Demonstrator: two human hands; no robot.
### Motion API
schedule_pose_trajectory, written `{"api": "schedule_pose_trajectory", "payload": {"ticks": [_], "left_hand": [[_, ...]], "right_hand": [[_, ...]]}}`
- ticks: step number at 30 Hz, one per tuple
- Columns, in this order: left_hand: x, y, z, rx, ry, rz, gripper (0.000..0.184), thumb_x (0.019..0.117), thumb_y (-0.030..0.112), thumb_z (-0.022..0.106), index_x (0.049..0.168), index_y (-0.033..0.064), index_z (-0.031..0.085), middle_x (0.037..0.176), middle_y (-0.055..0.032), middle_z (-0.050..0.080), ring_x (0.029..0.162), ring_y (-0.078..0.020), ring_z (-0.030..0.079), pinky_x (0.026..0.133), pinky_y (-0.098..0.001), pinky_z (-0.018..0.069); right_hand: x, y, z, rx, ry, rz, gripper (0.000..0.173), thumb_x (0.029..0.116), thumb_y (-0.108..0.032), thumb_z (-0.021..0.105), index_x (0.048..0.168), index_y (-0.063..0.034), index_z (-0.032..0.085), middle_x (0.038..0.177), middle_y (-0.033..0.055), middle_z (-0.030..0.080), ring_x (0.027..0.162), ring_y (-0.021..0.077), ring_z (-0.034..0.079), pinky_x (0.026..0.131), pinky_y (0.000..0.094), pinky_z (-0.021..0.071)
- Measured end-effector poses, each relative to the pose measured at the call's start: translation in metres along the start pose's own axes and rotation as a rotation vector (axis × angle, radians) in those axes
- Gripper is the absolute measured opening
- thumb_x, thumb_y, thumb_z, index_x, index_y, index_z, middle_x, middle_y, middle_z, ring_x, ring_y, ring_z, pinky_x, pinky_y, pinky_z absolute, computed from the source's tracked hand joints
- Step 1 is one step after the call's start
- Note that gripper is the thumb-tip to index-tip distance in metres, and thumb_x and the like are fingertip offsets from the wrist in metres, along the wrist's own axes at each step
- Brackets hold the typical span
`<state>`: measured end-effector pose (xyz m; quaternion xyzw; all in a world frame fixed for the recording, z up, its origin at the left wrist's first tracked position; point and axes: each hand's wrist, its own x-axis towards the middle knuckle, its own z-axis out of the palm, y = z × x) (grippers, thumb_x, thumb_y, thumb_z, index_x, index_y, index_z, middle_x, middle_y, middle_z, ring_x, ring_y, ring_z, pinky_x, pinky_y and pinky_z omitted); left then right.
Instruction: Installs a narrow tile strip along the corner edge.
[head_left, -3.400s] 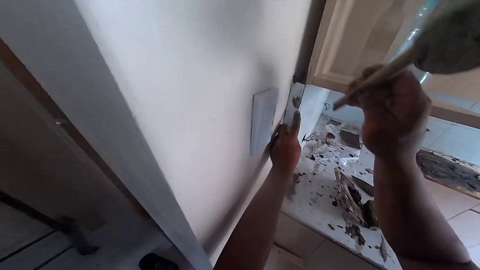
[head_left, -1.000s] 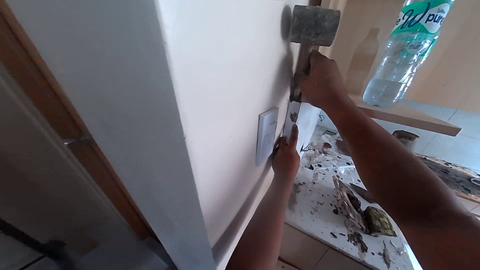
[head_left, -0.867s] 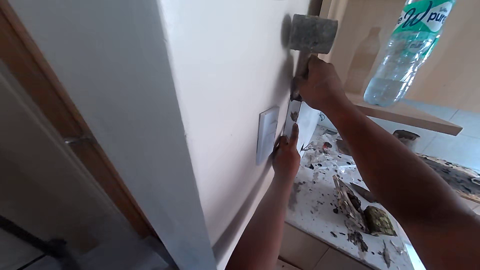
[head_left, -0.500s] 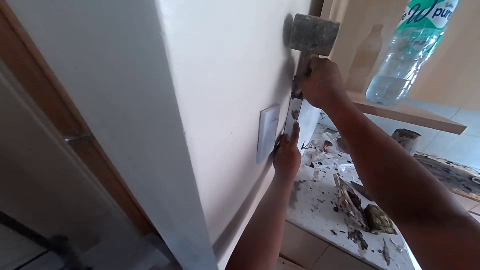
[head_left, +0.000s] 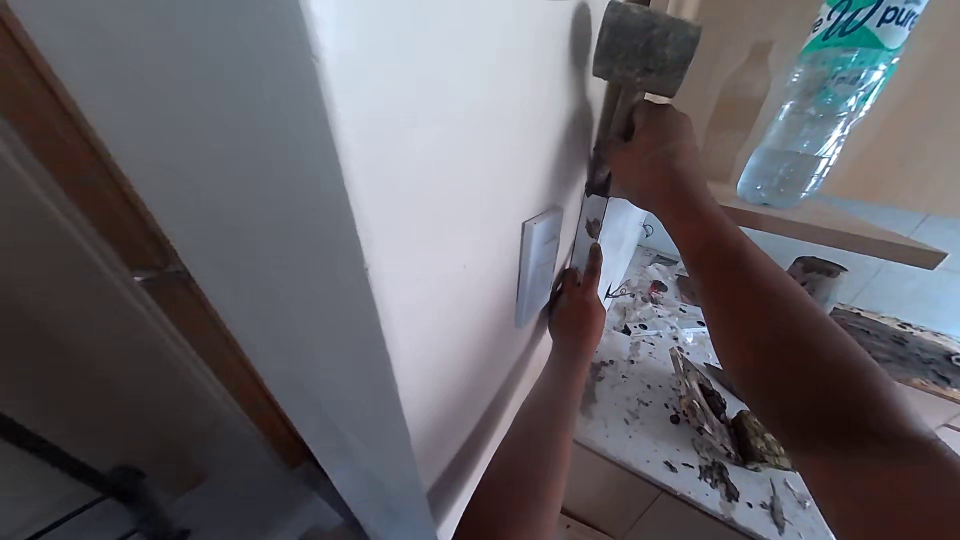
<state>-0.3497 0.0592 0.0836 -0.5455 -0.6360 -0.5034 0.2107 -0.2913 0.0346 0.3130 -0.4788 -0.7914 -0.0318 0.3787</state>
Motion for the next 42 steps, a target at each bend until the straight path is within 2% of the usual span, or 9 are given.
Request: {"api": "schedule_pose_trajectory", "payload": {"ticks": [4,10,13,19,22,29,32,35,42], "left_hand": [[-0.001,0.001,-0.004,0.0,-0.064,-0.015,0.067,0.0991,0.004,0.054,0.16,0.0293,0.039,0.109,-0.0184,0.065,0.081,-0.0309,0.069,0.064,-0.0437,0.0573],[0.0,0.001,-0.003,-0.015,-0.064,-0.014,0.069,0.098,0.003,0.055,0.16,0.0291,0.039,0.111,-0.0201,0.066,0.087,-0.0329,0.07,0.068,-0.0442,0.0582],[0.0,0.002,-0.002,-0.004,-0.06,-0.015,0.068,0.0993,0.004,0.053,0.16,0.0292,0.038,0.112,-0.0202,0.066,0.086,-0.0324,0.07,0.068,-0.0442,0.0583],[0.001,0.004,-0.005,-0.009,-0.109,-0.054,0.069,0.1,0.005,0.053,0.161,0.0318,0.036,0.117,-0.0219,0.066,0.082,-0.0337,0.07,0.066,-0.046,0.0582],[0.002,0.005,-0.008,-0.015,-0.131,-0.056,0.069,0.1002,0.004,0.053,0.161,0.0307,0.035,0.12,-0.0223,0.065,0.09,-0.0343,0.071,0.07,-0.0458,0.0588],[0.0,0.002,-0.003,-0.019,-0.068,-0.028,0.068,0.0988,0.004,0.054,0.16,0.0288,0.038,0.115,-0.0209,0.066,0.083,-0.0323,0.07,0.066,-0.0446,0.0582],[0.002,0.002,-0.005,-0.028,-0.085,-0.042,0.069,0.0986,0.003,0.054,0.16,0.0294,0.038,0.115,-0.0214,0.066,0.086,-0.0338,0.071,0.066,-0.0464,0.0586],[0.0,0.003,-0.003,-0.038,-0.068,-0.038,0.066,0.0998,0.005,0.054,0.16,0.0294,0.039,0.113,-0.0208,0.066,0.087,-0.0342,0.07,0.067,-0.0473,0.0585],[0.001,0.003,-0.007,-0.047,-0.117,-0.067,0.067,0.1017,0.007,0.052,0.161,0.0319,0.034,0.115,-0.0208,0.065,0.085,-0.0338,0.07,0.066,-0.0468,0.0585]], "right_hand": [[0.0,-0.001,0.003,-0.044,-0.068,0.023,0.03,0.1005,-0.027,0.062,0.116,-0.002,0.064,0.111,0.0171,0.067,0.109,0.0325,0.066,0.09,0.0549,0.0522],[-0.002,-0.005,0.0,-0.047,-0.023,0.029,0.03,0.1008,-0.027,0.06,0.117,-0.002,0.065,0.112,0.0174,0.068,0.108,0.0327,0.067,0.09,0.055,0.0523],[-0.004,-0.002,0.005,-0.066,-0.059,0.045,0.027,0.1008,-0.027,0.06,0.113,-0.0025,0.064,0.109,0.0178,0.068,0.106,0.034,0.067,0.087,0.0561,0.0525],[-0.003,0.001,0.007,-0.046,-0.048,0.041,0.03,0.1008,-0.027,0.06,0.114,-0.0006,0.065,0.111,0.0188,0.068,0.108,0.0343,0.066,0.089,0.0568,0.0521],[-0.005,-0.001,0.006,-0.049,-0.039,0.045,0.027,0.1006,-0.027,0.061,0.111,-0.0022,0.066,0.107,0.0174,0.068,0.105,0.0332,0.067,0.086,0.0557,0.0523],[-0.006,-0.002,0.006,-0.082,-0.069,0.044,0.027,0.1018,-0.027,0.058,0.112,-0.0019,0.064,0.109,0.0185,0.068,0.107,0.0344,0.067,0.087,0.056,0.0522],[-0.005,-0.005,0.003,-0.047,-0.027,0.026,0.028,0.1014,-0.027,0.06,0.113,-0.0023,0.065,0.107,0.0168,0.068,0.104,0.0325,0.067,0.086,0.0545,0.0526],[-0.006,-0.003,0.006,-0.08,-0.069,0.035,0.029,0.1014,-0.025,0.058,0.115,-0.0008,0.065,0.111,0.0189,0.068,0.109,0.0344,0.066,0.089,0.0563,0.0517],[-0.005,-0.002,0.006,-0.066,-0.072,0.049,0.03,0.101,-0.027,0.059,0.116,-0.0014,0.064,0.113,0.0184,0.067,0.11,0.0333,0.066,0.09,0.0555,0.052]]}}
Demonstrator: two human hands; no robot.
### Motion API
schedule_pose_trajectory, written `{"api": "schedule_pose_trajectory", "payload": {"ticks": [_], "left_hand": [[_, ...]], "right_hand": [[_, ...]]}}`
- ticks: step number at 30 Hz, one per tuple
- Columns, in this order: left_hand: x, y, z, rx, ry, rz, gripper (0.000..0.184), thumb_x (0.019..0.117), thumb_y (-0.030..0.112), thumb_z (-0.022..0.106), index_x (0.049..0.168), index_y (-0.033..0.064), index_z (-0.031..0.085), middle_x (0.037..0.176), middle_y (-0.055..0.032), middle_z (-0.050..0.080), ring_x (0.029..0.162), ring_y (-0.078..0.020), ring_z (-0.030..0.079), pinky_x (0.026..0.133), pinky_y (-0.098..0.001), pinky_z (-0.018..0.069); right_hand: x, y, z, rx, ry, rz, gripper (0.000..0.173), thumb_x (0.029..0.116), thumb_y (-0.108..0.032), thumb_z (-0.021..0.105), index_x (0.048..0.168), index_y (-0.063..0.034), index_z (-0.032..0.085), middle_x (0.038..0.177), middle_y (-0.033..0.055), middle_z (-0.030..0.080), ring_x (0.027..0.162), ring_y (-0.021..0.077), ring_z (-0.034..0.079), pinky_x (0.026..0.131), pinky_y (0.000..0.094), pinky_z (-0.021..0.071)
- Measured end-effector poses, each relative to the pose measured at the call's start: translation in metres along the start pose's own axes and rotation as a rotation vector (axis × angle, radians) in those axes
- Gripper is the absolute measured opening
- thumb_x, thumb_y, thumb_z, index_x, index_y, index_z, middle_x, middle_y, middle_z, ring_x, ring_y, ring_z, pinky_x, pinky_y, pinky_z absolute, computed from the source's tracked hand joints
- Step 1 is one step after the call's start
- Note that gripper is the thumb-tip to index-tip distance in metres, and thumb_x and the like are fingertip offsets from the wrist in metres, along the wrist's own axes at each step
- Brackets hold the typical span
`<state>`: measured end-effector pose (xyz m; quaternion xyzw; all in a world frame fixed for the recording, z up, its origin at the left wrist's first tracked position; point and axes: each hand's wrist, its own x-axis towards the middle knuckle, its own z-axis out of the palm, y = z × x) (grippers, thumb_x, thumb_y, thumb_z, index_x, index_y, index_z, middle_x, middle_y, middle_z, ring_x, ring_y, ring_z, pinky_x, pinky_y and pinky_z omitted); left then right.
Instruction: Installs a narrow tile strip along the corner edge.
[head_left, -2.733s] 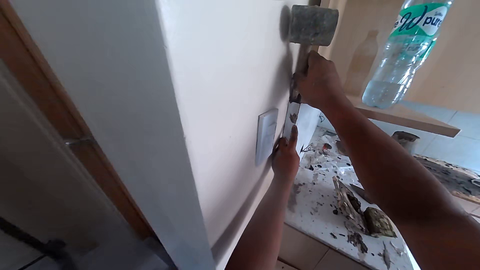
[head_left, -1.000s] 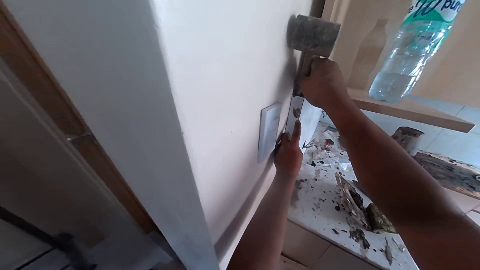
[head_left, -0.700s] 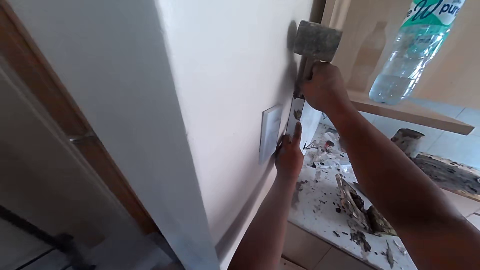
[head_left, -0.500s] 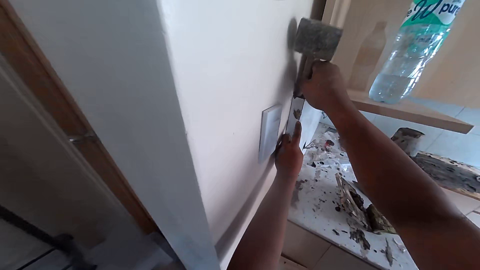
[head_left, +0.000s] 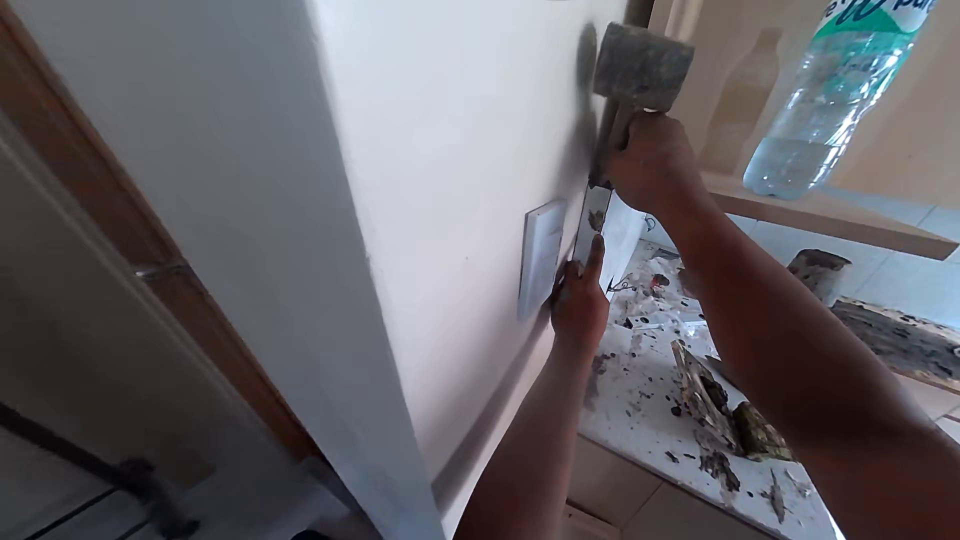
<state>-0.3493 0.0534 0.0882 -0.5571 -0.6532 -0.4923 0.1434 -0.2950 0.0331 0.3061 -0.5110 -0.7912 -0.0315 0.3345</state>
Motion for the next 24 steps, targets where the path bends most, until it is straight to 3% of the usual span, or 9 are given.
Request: {"api": "schedule_pose_trajectory", "payload": {"ticks": [8,11,16,24], "left_hand": [[0.0,0.0,0.001,-0.017,0.034,0.018,0.065,0.1003,0.006,0.054,0.159,0.0304,0.039,0.108,-0.0195,0.066,0.083,-0.0333,0.07,0.066,-0.0469,0.0584],[0.0,0.0,0.001,-0.008,0.038,0.02,0.067,0.1011,0.006,0.053,0.161,0.0303,0.036,0.11,-0.02,0.065,0.081,-0.0328,0.07,0.064,-0.0463,0.0584],[0.0,-0.001,0.003,-0.012,0.062,0.033,0.067,0.0999,0.005,0.054,0.16,0.0285,0.038,0.107,-0.0193,0.065,0.077,-0.0315,0.069,0.06,-0.0446,0.0577],[-0.002,-0.001,0.004,0.002,0.069,0.026,0.068,0.1,0.006,0.054,0.161,0.0315,0.036,0.109,-0.019,0.065,0.078,-0.0315,0.069,0.06,-0.045,0.0572]], "right_hand": [[0.0,-0.001,0.003,-0.022,-0.016,0.012,0.029,0.0998,-0.026,0.061,0.116,-0.0013,0.063,0.113,0.0191,0.067,0.11,0.0344,0.066,0.09,0.0561,0.0517],[0.0,-0.001,-0.001,0.003,0.011,0.016,0.028,0.0993,-0.025,0.061,0.115,-0.0019,0.065,0.112,0.0178,0.068,0.109,0.0326,0.066,0.089,0.0552,0.0522],[0.001,-0.001,-0.008,0.03,0.055,-0.003,0.037,0.1057,-0.037,0.054,0.115,-0.0021,0.064,0.111,0.016,0.067,0.108,0.0293,0.066,0.091,0.0518,0.0514],[0.001,-0.006,-0.003,-0.033,0.026,-0.014,0.035,0.106,-0.034,0.053,0.115,-0.0016,0.064,0.112,0.018,0.067,0.11,0.0321,0.066,0.091,0.0535,0.0516]]}}
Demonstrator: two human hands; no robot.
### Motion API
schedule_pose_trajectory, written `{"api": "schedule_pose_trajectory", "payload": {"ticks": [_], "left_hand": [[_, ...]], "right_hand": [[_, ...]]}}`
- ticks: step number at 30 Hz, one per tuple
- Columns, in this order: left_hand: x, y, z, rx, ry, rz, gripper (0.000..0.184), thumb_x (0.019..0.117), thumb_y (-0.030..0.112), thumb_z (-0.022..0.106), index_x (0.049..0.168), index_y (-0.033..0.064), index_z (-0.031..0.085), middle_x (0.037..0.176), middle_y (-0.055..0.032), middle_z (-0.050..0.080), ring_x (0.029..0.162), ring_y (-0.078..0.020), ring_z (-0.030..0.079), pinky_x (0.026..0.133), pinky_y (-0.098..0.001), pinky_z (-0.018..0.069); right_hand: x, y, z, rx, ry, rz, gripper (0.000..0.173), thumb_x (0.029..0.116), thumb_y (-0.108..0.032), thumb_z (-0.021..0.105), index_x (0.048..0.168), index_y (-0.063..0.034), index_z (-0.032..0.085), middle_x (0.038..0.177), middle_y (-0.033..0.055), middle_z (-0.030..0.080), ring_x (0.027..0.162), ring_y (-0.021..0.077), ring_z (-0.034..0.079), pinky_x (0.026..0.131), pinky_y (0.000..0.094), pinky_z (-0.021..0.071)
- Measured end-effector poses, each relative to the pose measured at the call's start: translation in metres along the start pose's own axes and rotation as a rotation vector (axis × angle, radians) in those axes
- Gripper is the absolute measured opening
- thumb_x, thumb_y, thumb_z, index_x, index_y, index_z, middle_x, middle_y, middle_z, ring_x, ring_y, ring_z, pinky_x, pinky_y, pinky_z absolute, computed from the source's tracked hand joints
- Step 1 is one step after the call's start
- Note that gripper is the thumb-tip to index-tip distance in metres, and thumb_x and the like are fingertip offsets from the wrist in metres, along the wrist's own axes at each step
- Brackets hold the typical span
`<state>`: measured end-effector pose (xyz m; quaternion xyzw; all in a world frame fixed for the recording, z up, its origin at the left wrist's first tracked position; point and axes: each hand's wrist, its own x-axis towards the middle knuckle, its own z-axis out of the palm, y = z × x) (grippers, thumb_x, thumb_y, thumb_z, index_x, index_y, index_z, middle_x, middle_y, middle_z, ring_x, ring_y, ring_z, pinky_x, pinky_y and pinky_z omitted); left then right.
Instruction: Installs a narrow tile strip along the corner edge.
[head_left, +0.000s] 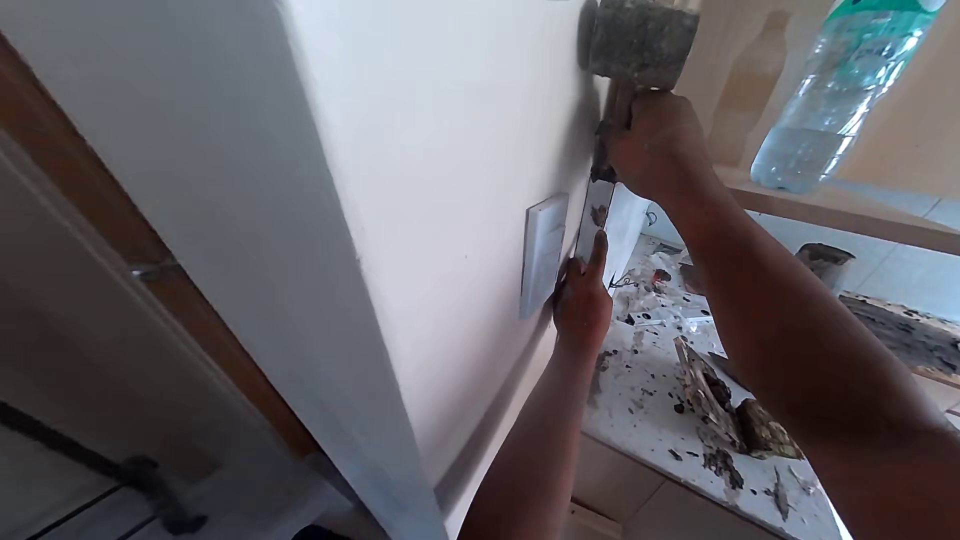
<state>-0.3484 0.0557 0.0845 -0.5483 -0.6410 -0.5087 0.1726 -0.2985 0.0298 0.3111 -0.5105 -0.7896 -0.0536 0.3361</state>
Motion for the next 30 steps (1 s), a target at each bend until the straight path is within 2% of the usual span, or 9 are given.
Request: {"api": "schedule_pose_trajectory", "payload": {"ticks": [4,7,11,17,19,23,24,27,30], "left_hand": [[0.001,0.0,0.0,0.004,0.003,-0.007,0.069,0.099,0.005,0.055,0.16,0.0329,0.038,0.109,-0.0196,0.065,0.075,-0.0312,0.069,0.059,-0.0442,0.0571],[0.002,0.003,-0.004,-0.011,-0.034,-0.03,0.068,0.0986,0.004,0.055,0.158,0.0327,0.041,0.112,-0.0207,0.066,0.083,-0.0336,0.07,0.063,-0.0464,0.0578],[0.002,0.001,-0.003,-0.018,-0.011,-0.018,0.068,0.0966,0.003,0.057,0.157,0.0309,0.043,0.109,-0.0209,0.067,0.077,-0.0336,0.07,0.06,-0.0463,0.0571],[0.001,0.003,-0.005,-0.015,-0.043,-0.04,0.071,0.0981,0.004,0.056,0.159,0.0342,0.038,0.111,-0.0202,0.065,0.075,-0.032,0.069,0.059,-0.0456,0.0569],[0.002,0.002,-0.004,-0.017,-0.041,-0.035,0.071,0.0987,0.004,0.055,0.16,0.0347,0.036,0.11,-0.0194,0.065,0.076,-0.0317,0.069,0.06,-0.0451,0.0574],[0.002,0.003,-0.003,-0.015,-0.036,-0.031,0.069,0.0977,0.003,0.056,0.158,0.0338,0.041,0.107,-0.019,0.066,0.076,-0.0313,0.069,0.06,-0.0448,0.0569],[0.002,0.003,-0.003,-0.018,-0.024,-0.026,0.068,0.0974,0.003,0.056,0.157,0.0333,0.043,0.107,-0.0192,0.066,0.075,-0.0314,0.069,0.06,-0.0446,0.0569],[0.002,0.002,-0.004,-0.018,-0.019,-0.026,0.068,0.0968,0.003,0.057,0.157,0.0327,0.044,0.107,-0.02,0.066,0.074,-0.0321,0.069,0.059,-0.0451,0.0568],[0.002,0.006,-0.008,-0.021,-0.054,-0.057,0.068,0.0981,0.003,0.055,0.157,0.0351,0.043,0.113,-0.0214,0.067,0.08,-0.0336,0.07,0.064,-0.0467,0.0578]], "right_hand": [[0.003,-0.001,-0.001,0.007,0.03,-0.002,0.035,0.1051,-0.033,0.054,0.117,-0.0019,0.064,0.114,0.0167,0.068,0.11,0.0306,0.067,0.092,0.0524,0.0524],[0.002,0.002,0.003,0.011,-0.002,0.017,0.034,0.1051,-0.033,0.054,0.116,-0.0015,0.064,0.112,0.0175,0.067,0.11,0.0319,0.066,0.09,0.0541,0.0513],[0.0,0.003,-0.001,0.033,0.085,-0.027,0.036,0.1053,-0.033,0.053,0.113,0.0001,0.065,0.109,0.0175,0.068,0.107,0.0308,0.067,0.09,0.0521,0.0513],[-0.002,0.007,0.004,0.061,-0.002,0.001,0.035,0.1044,-0.032,0.055,0.118,-0.0005,0.064,0.112,0.0188,0.068,0.109,0.0332,0.066,0.091,0.0562,0.0508],[-0.003,0.009,0.002,0.089,0.027,-0.013,0.031,0.1025,-0.031,0.056,0.11,-0.0017,0.065,0.105,0.0163,0.067,0.103,0.0309,0.067,0.086,0.055,0.0509],[-0.002,0.012,0.007,0.066,-0.003,-0.031,0.027,0.1031,-0.028,0.053,0.098,-0.0038,0.063,0.096,0.0152,0.065,0.096,0.0307,0.065,0.079,0.0554,0.0492],[-0.002,0.011,0.006,0.069,0.002,-0.029,0.027,0.1023,-0.028,0.054,0.098,-0.0037,0.064,0.097,0.0152,0.065,0.096,0.0307,0.065,0.079,0.0555,0.0493],[0.0,0.007,-0.001,0.088,0.037,-0.028,0.027,0.0994,-0.025,0.057,0.112,-0.0024,0.063,0.106,0.016,0.066,0.103,0.0303,0.065,0.085,0.0553,0.05],[0.004,0.008,0.0,0.039,-0.037,-0.07,0.025,0.1016,-0.025,0.055,0.11,-0.0035,0.065,0.107,0.0165,0.067,0.105,0.0312,0.066,0.087,0.0573,0.0509]]}}
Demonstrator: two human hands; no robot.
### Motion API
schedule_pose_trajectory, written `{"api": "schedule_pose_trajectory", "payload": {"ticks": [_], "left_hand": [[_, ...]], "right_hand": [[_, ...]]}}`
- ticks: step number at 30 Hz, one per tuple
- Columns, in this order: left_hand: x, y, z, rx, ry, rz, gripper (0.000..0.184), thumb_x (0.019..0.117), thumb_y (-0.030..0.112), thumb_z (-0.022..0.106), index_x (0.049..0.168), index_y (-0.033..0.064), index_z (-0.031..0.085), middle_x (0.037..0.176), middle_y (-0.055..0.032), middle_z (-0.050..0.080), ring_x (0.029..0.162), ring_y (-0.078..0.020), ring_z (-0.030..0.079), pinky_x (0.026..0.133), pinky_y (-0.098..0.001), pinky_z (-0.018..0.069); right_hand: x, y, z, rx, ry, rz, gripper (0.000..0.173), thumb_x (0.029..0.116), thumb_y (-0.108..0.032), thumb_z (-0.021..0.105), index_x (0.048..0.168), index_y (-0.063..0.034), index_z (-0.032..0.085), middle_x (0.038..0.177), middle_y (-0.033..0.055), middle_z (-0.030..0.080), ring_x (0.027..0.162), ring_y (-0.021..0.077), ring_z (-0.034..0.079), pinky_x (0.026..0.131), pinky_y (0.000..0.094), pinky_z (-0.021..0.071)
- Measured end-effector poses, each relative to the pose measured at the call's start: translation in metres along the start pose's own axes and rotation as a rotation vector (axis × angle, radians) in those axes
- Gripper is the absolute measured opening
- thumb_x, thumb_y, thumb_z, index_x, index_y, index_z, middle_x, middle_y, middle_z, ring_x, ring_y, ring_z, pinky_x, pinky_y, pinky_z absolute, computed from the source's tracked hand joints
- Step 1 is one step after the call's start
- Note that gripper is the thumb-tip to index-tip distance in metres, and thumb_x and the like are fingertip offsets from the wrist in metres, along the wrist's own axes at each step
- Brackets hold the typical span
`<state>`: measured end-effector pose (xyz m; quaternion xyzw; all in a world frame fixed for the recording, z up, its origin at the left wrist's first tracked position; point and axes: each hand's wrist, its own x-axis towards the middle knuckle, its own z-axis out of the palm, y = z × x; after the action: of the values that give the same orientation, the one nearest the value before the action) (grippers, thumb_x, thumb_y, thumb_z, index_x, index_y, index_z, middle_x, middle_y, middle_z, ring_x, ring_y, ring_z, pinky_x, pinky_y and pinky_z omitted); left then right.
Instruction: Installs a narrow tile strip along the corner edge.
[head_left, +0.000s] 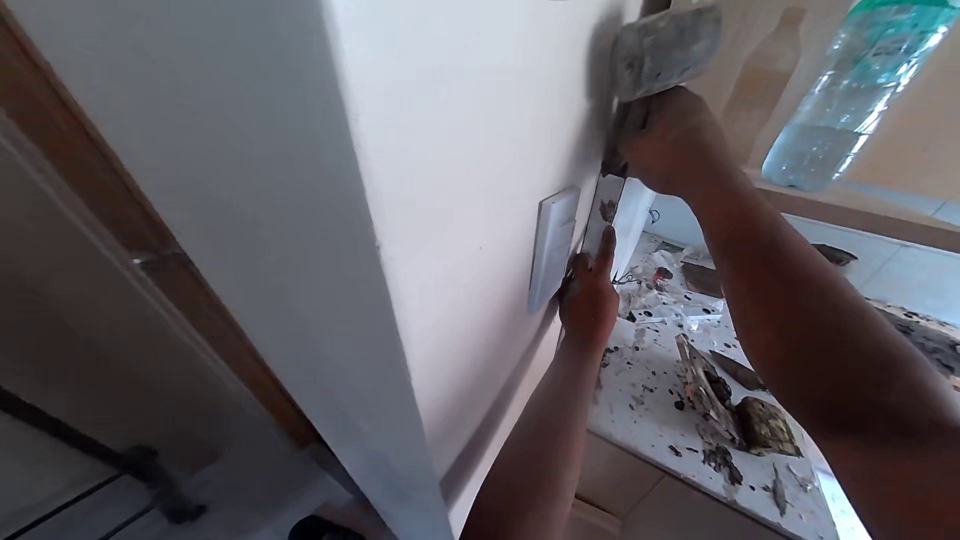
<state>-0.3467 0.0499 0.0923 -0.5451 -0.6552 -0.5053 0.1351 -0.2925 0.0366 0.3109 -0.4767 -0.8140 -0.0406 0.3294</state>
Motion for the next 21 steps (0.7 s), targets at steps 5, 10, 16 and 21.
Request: {"api": "schedule_pose_trajectory", "payload": {"ticks": [5,10,16,21], "left_hand": [[-0.001,-0.003,0.004,-0.002,0.042,0.023,0.066,0.0987,0.005,0.056,0.157,0.0333,0.043,0.114,-0.0211,0.067,0.073,-0.0325,0.07,0.058,-0.0451,0.0572],[-0.001,-0.004,0.004,0.006,0.011,0.03,0.069,0.0993,0.005,0.054,0.16,0.0324,0.037,0.115,-0.0216,0.065,0.074,-0.0325,0.07,0.059,-0.0461,0.0579],[-0.001,-0.003,0.002,0.01,0.009,0.041,0.067,0.0984,0.004,0.055,0.158,0.0291,0.041,0.111,-0.0205,0.066,0.081,-0.033,0.07,0.064,-0.0454,0.0586],[0.0,-0.005,0.003,0.018,0.012,0.043,0.063,0.1007,0.006,0.053,0.159,0.0284,0.041,0.113,-0.0204,0.066,0.083,-0.0323,0.07,0.065,-0.045,0.0589]], "right_hand": [[0.0,-0.008,-0.005,-0.011,-0.019,-0.003,0.022,0.1007,-0.027,0.058,0.1,-0.0065,0.066,0.099,0.0134,0.067,0.098,0.0288,0.066,0.081,0.0547,0.0511],[-0.004,-0.009,-0.006,-0.016,-0.041,0.042,0.025,0.1016,-0.028,0.058,0.105,-0.0048,0.066,0.103,0.016,0.067,0.102,0.0318,0.066,0.084,0.0572,0.0509],[-0.001,-0.009,-0.006,-0.035,-0.058,0.037,0.022,0.0996,-0.024,0.058,0.105,-0.0039,0.066,0.106,0.0168,0.067,0.104,0.032,0.066,0.084,0.0572,0.0509],[0.0,-0.011,-0.009,-0.027,-0.025,0.031,0.021,0.0992,-0.023,0.058,0.109,-0.0055,0.065,0.107,0.0153,0.066,0.106,0.031,0.065,0.086,0.0562,0.0508]]}}
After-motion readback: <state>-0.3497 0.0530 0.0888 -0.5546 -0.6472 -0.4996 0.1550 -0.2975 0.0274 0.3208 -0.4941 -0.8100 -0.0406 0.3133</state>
